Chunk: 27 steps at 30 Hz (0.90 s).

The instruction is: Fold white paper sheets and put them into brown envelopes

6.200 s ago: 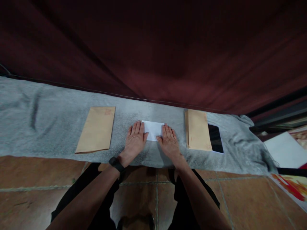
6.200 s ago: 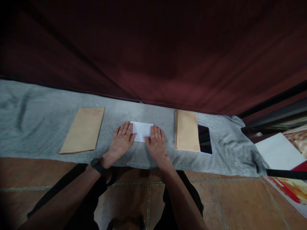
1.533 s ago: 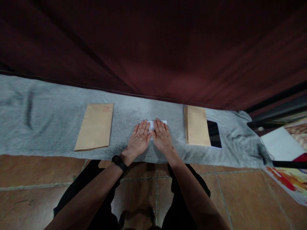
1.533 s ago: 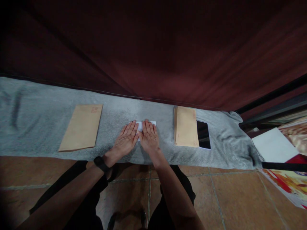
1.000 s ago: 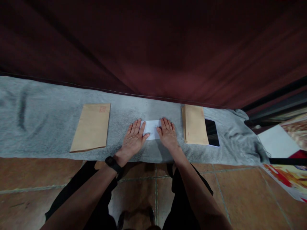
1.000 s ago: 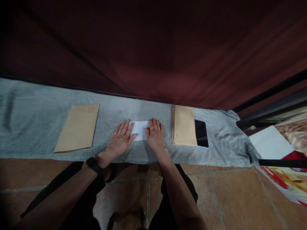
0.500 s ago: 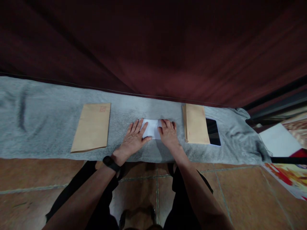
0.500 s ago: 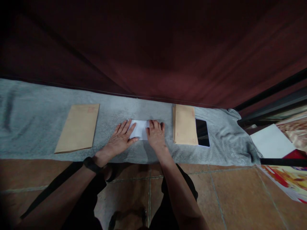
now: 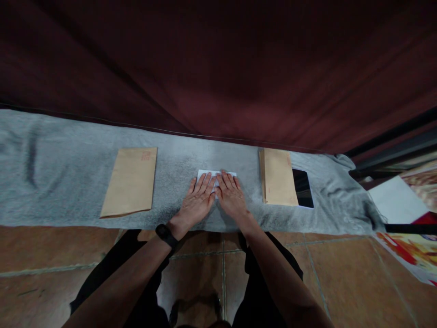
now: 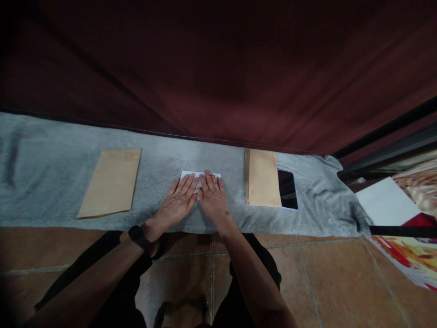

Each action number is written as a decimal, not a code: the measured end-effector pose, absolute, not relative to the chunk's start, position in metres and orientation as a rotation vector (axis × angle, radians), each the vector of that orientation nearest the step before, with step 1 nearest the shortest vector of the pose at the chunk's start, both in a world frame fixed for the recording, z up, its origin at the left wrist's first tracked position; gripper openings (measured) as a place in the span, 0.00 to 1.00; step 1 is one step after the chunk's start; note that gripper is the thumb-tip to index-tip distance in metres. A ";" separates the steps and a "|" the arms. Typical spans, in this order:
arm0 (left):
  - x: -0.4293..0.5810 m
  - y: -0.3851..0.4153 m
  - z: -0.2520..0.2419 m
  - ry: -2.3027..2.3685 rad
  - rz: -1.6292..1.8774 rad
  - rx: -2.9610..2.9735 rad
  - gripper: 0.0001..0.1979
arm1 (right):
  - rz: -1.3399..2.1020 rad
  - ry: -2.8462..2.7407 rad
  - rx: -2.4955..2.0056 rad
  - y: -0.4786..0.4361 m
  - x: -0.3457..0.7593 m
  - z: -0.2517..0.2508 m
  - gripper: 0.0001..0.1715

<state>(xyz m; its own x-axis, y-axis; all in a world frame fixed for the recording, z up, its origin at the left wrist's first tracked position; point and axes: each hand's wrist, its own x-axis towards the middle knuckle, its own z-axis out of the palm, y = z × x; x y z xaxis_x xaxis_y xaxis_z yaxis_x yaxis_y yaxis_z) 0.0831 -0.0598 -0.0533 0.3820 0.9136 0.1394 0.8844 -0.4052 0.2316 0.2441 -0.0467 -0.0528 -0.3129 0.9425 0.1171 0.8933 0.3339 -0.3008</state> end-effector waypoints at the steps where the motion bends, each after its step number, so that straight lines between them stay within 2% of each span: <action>1: 0.083 -0.060 -0.054 1.650 0.372 2.507 0.29 | 0.253 -2.332 -1.650 -0.047 0.245 -0.053 0.31; 15: 0.072 -0.052 -0.048 1.855 0.347 2.313 0.40 | 0.269 -2.229 -1.717 -0.030 0.266 -0.052 0.37; 27: 0.063 -0.036 -0.063 1.759 0.759 2.125 0.40 | 0.318 -2.176 -1.700 -0.023 0.269 -0.046 0.39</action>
<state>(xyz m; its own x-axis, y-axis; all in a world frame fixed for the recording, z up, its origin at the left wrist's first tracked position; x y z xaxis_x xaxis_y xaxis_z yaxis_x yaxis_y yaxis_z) 0.0630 -0.0358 -0.0633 0.1207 0.9690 0.2158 0.8220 -0.2195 0.5256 0.2690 -0.0234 -0.0464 -0.2117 0.9670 0.1416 0.8859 0.2511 -0.3900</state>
